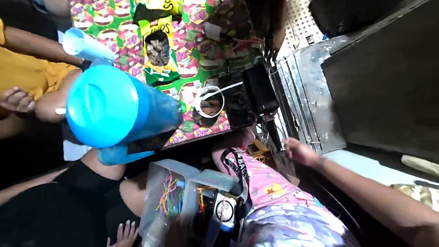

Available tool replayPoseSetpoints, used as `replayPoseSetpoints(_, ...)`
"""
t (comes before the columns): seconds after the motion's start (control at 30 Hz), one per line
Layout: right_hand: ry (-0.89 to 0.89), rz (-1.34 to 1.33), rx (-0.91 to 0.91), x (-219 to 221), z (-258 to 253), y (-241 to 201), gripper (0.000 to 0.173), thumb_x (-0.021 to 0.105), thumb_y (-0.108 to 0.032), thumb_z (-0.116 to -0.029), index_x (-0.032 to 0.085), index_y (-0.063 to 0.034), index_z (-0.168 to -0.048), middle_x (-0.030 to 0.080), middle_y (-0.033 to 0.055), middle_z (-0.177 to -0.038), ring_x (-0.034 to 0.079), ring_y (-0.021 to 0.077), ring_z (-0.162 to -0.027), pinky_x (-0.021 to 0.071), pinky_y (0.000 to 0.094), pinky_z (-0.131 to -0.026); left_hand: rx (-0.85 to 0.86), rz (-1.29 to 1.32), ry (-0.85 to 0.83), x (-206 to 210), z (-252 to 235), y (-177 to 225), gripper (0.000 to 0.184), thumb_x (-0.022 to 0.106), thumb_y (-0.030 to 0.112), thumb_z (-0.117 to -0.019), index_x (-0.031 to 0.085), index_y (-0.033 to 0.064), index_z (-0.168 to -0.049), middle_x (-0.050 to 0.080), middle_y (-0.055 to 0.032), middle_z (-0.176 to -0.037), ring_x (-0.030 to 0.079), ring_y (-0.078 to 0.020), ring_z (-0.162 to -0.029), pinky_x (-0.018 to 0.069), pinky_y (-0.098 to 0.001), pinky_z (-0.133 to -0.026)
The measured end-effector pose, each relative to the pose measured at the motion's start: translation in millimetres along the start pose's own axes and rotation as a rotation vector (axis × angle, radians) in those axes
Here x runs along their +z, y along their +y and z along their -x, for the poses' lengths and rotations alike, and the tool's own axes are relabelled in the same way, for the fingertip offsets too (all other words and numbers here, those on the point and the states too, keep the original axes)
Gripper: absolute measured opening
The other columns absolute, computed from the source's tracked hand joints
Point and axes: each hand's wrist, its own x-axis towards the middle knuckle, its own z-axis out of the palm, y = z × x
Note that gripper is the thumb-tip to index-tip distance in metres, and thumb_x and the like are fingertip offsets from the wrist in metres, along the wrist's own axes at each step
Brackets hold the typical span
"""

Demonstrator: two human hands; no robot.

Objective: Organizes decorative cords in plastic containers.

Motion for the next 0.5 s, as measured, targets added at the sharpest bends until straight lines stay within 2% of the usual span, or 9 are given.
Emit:
replayPoseSetpoints(0.03,-0.091,0.016,-0.073,-16,-3,-32,0.021,0.033,-0.02,-0.1111,0.053,-0.0145,-0.113,0.051,-0.0083,-0.072,0.051,0.004,-0.057,0.0486,0.0225,-0.057,-0.114,0.083,-0.124,4,-6,-1,0.046,0.059,0.019,-0.1013,0.056,-0.0177,-0.129,0.066,-0.0352,-0.116,0.066,-0.0459,-0.11,0.0487,-0.057,-0.102)
replayPoseSetpoints(0.1,-0.255,0.13,-0.192,-43,-3,-88,0.025,0.035,-0.024,-0.1055,0.06,-0.019,-0.105,0.058,-0.01,-0.076,0.057,0.003,-0.065,0.0531,0.0225,-0.065,-0.215,0.201,-0.153,20,-12,2,0.045,0.062,0.014,-0.0977,0.056,-0.0163,-0.13,0.066,-0.0333,-0.117,0.066,-0.0436,-0.11,0.0485,-0.059,-0.101)
replayPoseSetpoints(0.17,-0.347,0.249,-0.324,-56,-1,-131,0.02,0.049,-0.031,-0.0981,0.067,-0.0222,-0.097,0.065,-0.0091,-0.081,0.062,0.0036,-0.073,0.0553,0.0234,-0.073,-0.134,0.24,-0.071,42,-14,-4,0.04,0.062,0.014,-0.0968,0.061,-0.0159,-0.124,0.068,-0.0312,-0.112,0.069,-0.0412,-0.104,0.0511,-0.0583,-0.097)
replayPoseSetpoints(0.23,-0.448,0.399,-0.513,-59,-1,-159,0.023,0.063,-0.045,-0.0913,0.074,-0.0253,-0.087,0.071,-0.0081,-0.084,0.067,0.0062,-0.08,0.0568,0.0264,-0.078,-0.029,0.23,0.012,65,-13,-4,0.037,0.063,0.012,-0.0962,0.063,-0.0156,-0.122,0.069,-0.0313,-0.112,0.069,-0.0431,-0.105,0.051,-0.0596,-0.098)
replayPoseSetpoints(0.3,-0.59,0.53,-0.688,-55,-6,-179,0.028,0.066,-0.053,-0.09,0.076,-0.03,-0.077,0.07,-0.011,-0.085,0.066,0.0053,-0.083,0.0559,0.0254,-0.078,-0.036,0.22,0.037,86,-9,7,0.038,0.063,0.012,-0.0966,0.063,-0.0127,-0.125,0.069,-0.0301,-0.116,0.068,-0.0445,-0.109,0.0495,-0.0625,-0.098)
replayPoseSetpoints(0.37,-0.722,0.678,-0.737,-48,-10,-190,0.028,0.062,-0.045,-0.0945,0.078,-0.0288,-0.078,0.07,-0.0127,-0.086,0.065,0.0028,-0.087,0.0529,0.0213,-0.081,-0.075,0.205,0.042,102,-1,14,0.04,0.063,0.015,-0.0962,0.063,-0.0095,-0.129,0.069,-0.0296,-0.117,0.067,-0.0465,-0.109,0.0486,-0.0672,-0.096)
replayPoseSetpoints(0.4,-0.714,0.792,-0.71,-43,-7,-193,0.027,0.059,-0.035,-0.0957,0.079,-0.026,-0.08,0.072,-0.0121,-0.087,0.066,0.0012,-0.088,0.0526,0.0197,-0.083,-0.089,0.201,0.052,108,1,16,0.041,0.063,0.016,-0.096,0.063,-0.0086,-0.13,0.069,-0.0299,-0.118,0.067,-0.0478,-0.109,0.0477,-0.0691,-0.095)
replayPoseSetpoints(0.47,-0.606,1.136,-0.509,-29,3,-193,0.025,0.052,-0.004,-0.096,0.075,-0.0087,-0.09,0.075,-0.0002,-0.095,0.067,0.0066,-0.089,0.0535,0.0266,-0.084,-0.12,0.202,0.058,116,13,23,0.04,0.065,0.015,-0.0969,0.063,-0.0057,-0.132,0.068,-0.0296,-0.119,0.067,-0.0482,-0.109,0.0476,-0.0699,-0.095)
replayPoseSetpoints(0.5,-0.557,1.338,-0.372,-18,2,-189,0.017,0.056,0.001,-0.0991,0.073,-0.0014,-0.1,0.072,0.0064,-0.097,0.065,0.0126,-0.087,0.0523,0.0327,-0.081,-0.139,0.201,0.048,118,19,28,0.041,0.065,0.014,-0.0979,0.062,-0.0048,-0.134,0.067,-0.0296,-0.122,0.066,-0.048,-0.112,0.0467,-0.0693,-0.097)
